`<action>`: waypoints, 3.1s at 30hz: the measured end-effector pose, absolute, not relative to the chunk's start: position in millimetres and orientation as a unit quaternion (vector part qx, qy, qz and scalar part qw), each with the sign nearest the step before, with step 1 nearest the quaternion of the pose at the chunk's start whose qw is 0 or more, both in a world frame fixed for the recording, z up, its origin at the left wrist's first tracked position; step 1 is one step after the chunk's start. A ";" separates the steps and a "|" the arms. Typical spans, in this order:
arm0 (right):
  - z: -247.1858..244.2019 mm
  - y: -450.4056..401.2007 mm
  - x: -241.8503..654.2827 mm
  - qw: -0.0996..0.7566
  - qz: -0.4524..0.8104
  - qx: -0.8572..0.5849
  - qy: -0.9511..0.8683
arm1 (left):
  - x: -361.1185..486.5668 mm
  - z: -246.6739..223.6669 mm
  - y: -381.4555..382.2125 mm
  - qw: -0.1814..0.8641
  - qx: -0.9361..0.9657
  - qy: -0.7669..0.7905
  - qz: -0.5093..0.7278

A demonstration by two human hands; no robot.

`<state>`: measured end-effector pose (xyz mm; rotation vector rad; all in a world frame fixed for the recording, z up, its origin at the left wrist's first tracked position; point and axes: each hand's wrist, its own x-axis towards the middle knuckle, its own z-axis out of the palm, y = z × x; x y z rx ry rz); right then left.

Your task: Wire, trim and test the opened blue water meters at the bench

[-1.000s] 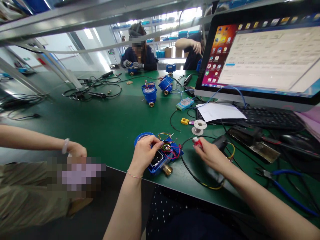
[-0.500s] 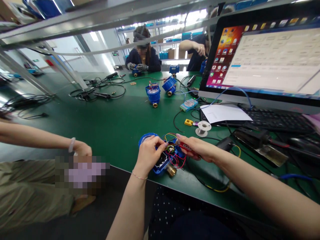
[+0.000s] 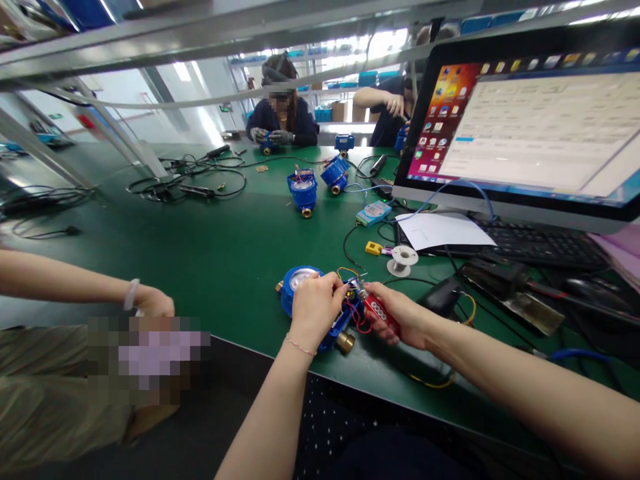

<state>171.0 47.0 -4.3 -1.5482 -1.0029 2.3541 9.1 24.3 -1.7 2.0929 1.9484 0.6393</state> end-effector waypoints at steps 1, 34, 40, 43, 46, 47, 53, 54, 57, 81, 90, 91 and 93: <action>-6.4 48.0 169.5 0.073 0.798 -0.509 -0.315 | 11.0 -1.0 25.6 0.100 0.714 0.662 0.207; -24.4 58.2 164.7 0.086 0.846 -0.473 -0.228 | 16.3 3.7 32.2 0.097 0.715 0.678 0.141; -24.0 58.0 164.4 0.085 0.845 -0.477 -0.228 | 15.9 3.8 32.0 0.087 0.717 0.677 0.140; -24.0 58.1 164.4 0.086 0.846 -0.475 -0.227 | 16.1 4.0 32.0 0.091 0.716 0.679 0.138; -24.5 58.1 164.4 0.089 0.846 -0.474 -0.227 | 16.0 3.8 31.9 0.096 0.714 0.679 0.139; -24.6 58.1 164.4 0.090 0.846 -0.474 -0.226 | 16.0 3.7 31.9 0.096 0.714 0.679 0.141; -25.4 57.4 164.2 0.093 0.847 -0.472 -0.225 | 15.6 3.1 31.7 0.091 0.717 0.676 0.143; -25.5 57.1 164.2 0.095 0.847 -0.472 -0.224 | 15.6 3.2 31.4 0.091 0.717 0.676 0.142; -25.4 56.4 163.9 0.101 0.848 -0.472 -0.221 | 16.0 3.6 31.0 0.092 0.717 0.677 0.141; -26.9 57.7 164.7 0.118 0.849 -0.468 -0.214 | 15.5 5.0 29.8 0.096 0.715 0.678 0.141; -26.9 58.7 165.3 0.117 0.849 -0.467 -0.216 | 15.6 5.1 29.6 0.095 0.717 0.676 0.143; -26.8 59.1 165.5 0.117 0.850 -0.467 -0.216 | 15.3 5.0 29.6 0.096 0.716 0.676 0.142; -26.6 60.1 166.0 0.117 0.850 -0.466 -0.215 | 14.7 4.9 29.6 0.099 0.715 0.677 0.143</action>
